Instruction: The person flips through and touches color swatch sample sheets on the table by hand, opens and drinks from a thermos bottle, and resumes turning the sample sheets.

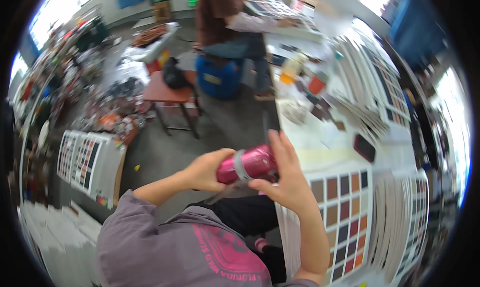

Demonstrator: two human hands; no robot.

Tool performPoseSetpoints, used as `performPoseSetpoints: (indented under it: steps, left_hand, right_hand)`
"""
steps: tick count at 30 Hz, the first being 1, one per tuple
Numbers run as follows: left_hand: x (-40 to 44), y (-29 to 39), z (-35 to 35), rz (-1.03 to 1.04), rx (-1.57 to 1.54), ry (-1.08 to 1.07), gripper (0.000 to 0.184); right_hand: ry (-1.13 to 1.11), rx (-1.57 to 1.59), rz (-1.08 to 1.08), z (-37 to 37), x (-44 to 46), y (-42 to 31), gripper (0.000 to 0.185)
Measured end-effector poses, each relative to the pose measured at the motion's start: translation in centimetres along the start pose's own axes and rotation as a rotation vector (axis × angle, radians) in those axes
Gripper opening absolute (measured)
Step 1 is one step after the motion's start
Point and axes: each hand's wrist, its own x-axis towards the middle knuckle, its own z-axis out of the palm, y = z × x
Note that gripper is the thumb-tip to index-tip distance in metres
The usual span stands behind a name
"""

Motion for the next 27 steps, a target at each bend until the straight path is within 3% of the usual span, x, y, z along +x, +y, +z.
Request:
performPoseSetpoints:
  steps: [2,4,6,8,9,10,12,13,15,19,22,23,24,26,27]
  left_hand:
    - [0.7,-0.1,0.6,-0.023,-0.031,-0.066,0.066]
    - [1.3,-0.1,1.6,-0.059,-0.107,-0.136,0.068]
    - [2.1,0.3,2.6,-0.061,-0.084,-0.195,0.07]
    - [2.7,0.5,3.6,-0.038,-0.077,-0.242,0.072]
    - [3.1,0.5,4.2,-0.01,-0.089,-0.258,0.073]
    - [3.4,1.0,4.6,-0.023,-0.075,-0.289,0.074]
    - [3.8,1.8,5.7,0.041,-0.112,-0.317,0.074]
    - [3.8,2.3,6.1,0.046,-0.132,-0.344,0.075]
    - [3.7,4.2,6.8,0.126,-0.077,-0.393,0.073]
    - [3.9,7.4,8.5,0.205,0.055,-0.441,0.075]
    - [3.6,10.3,9.2,0.318,0.15,-0.435,0.076]
    - [3.6,11.3,9.5,0.395,0.205,-0.407,0.075]
    - [3.7,12.4,9.7,0.473,0.26,-0.379,0.075]
    - [3.9,15.4,10.8,0.502,0.196,-0.428,0.079]
    - [3.7,17.1,11.8,0.527,0.15,-0.445,0.079]
  right_hand:
    - [-0.136,0.15,-0.007,-0.9,-0.8,0.9,0.079]
    - [-0.064,0.128,-0.089,-1.3,-1.4,2.4,0.075]
    - [-0.058,0.068,0.468,-3.0,-2.4,0.7,0.069]
    - [0.128,-0.057,0.457,-2.3,-4.6,3.7,0.074]
    - [0.01,-0.007,0.586,-4.0,-4.6,1.6,0.079]
    - [0.192,-0.077,0.161,-2.6,-6.2,4.2,0.079]
    - [0.085,0.079,-0.02,-2.4,-7.5,4.9,0.077]
    - [0.044,0.151,0.093,-3.1,-8.5,3.6,0.071]
    - [0.217,-0.031,0.336,-3.4,-10.0,2.0,0.059]
    - [0.289,-0.174,0.702,-5.0,-13.6,-0.9,0.062]
    - [0.481,-0.131,0.632,-6.3,-16.6,-2.6,0.064]
    - [0.426,0.012,0.678,-7.2,-17.8,-3.6,0.065]
    - [0.539,0.202,0.522,-7.1,-19.1,-4.1,0.068]
    - [0.732,0.559,0.184,-6.5,-21.9,-4.9,0.086]
    - [0.667,0.568,0.286,-6.7,-23.5,-5.7,0.109]
